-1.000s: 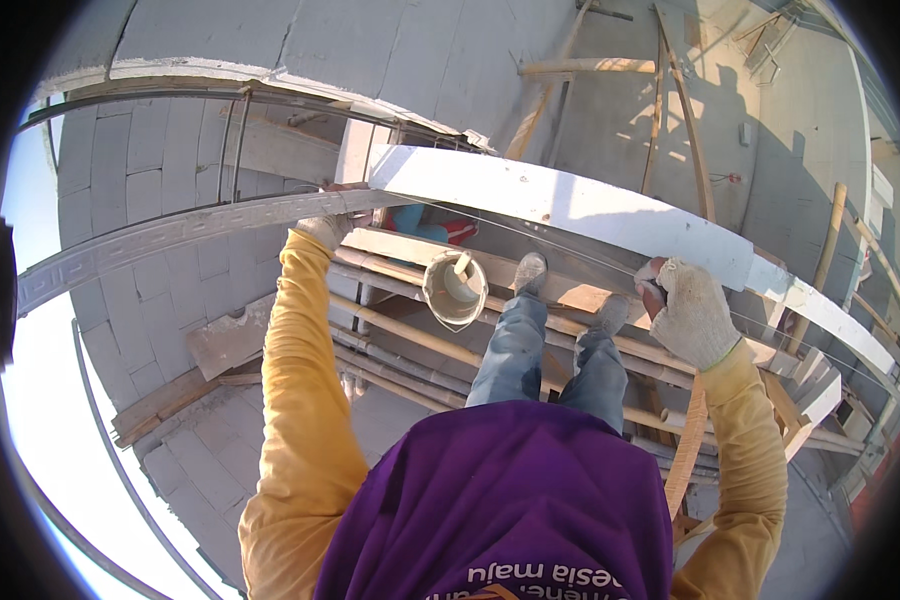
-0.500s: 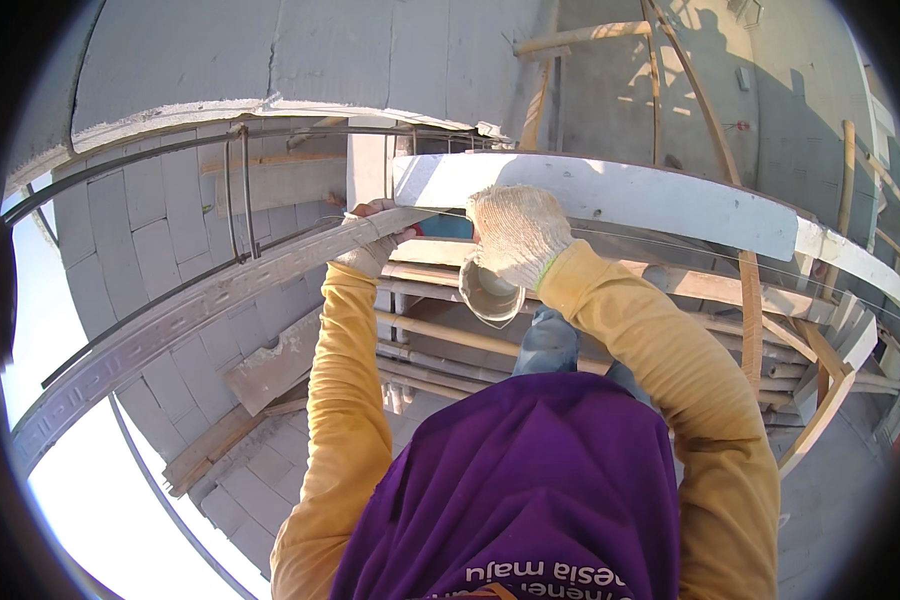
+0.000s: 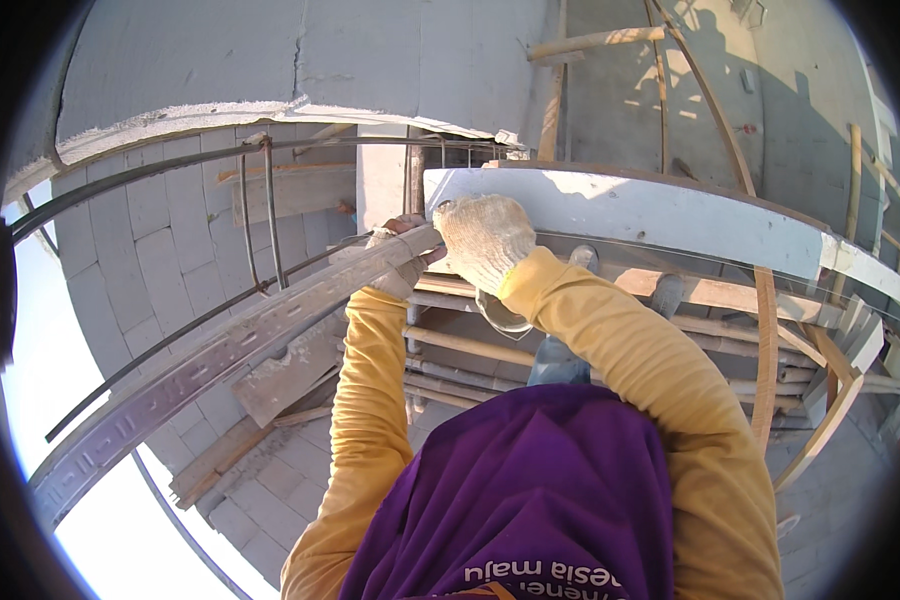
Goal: The person, using a trowel, applies mortar from a bucket onto the edge of a curved concrete wall while standing on a wooden scaffold.
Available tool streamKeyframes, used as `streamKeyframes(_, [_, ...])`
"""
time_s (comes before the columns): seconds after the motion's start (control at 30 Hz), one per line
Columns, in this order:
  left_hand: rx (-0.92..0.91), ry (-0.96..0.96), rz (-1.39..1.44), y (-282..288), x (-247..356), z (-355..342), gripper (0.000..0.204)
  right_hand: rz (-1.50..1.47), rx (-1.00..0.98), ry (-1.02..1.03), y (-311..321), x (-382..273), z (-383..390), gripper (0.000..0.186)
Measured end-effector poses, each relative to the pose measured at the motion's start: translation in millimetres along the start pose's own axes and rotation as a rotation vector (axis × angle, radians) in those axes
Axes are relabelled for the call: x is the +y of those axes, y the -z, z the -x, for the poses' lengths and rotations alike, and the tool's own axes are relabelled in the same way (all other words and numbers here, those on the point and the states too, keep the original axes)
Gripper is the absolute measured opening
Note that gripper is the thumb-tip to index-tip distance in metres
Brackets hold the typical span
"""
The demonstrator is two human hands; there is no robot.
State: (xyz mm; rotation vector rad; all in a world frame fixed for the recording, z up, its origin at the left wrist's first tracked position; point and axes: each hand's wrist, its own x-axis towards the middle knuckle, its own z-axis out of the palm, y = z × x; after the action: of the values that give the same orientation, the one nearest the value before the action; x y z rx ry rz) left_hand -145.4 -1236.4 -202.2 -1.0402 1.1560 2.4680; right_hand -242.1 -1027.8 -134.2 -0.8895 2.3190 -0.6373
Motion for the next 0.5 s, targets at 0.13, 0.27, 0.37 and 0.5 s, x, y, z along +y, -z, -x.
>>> streamKeyframes(0.13, [-0.012, 0.014, -0.010, -2.7, 0.7, 4.1, 0.016, 0.087, -0.053, -0.035, 4.5, -11.4, -10.7, 0.026])
streamKeyframes(0.27, [0.061, -0.058, 0.142, -14.4, -4.1, 13.7, 0.021, 0.107, -0.063, 0.021, 13.3, -22.2, -16.5, 0.026])
streamKeyframes(0.37, [0.110, -0.249, -0.219, 2.2, -26.9, 7.0, 0.027, 0.099, -0.054, 0.054, 2.2, -25.3, -26.7, 0.030])
streamKeyframes(0.5, [0.047, -0.240, -0.081, -8.5, -28.1, 12.0, 0.031, 0.128, -0.053, 0.067, -7.8, -15.9, -34.4, 0.040])
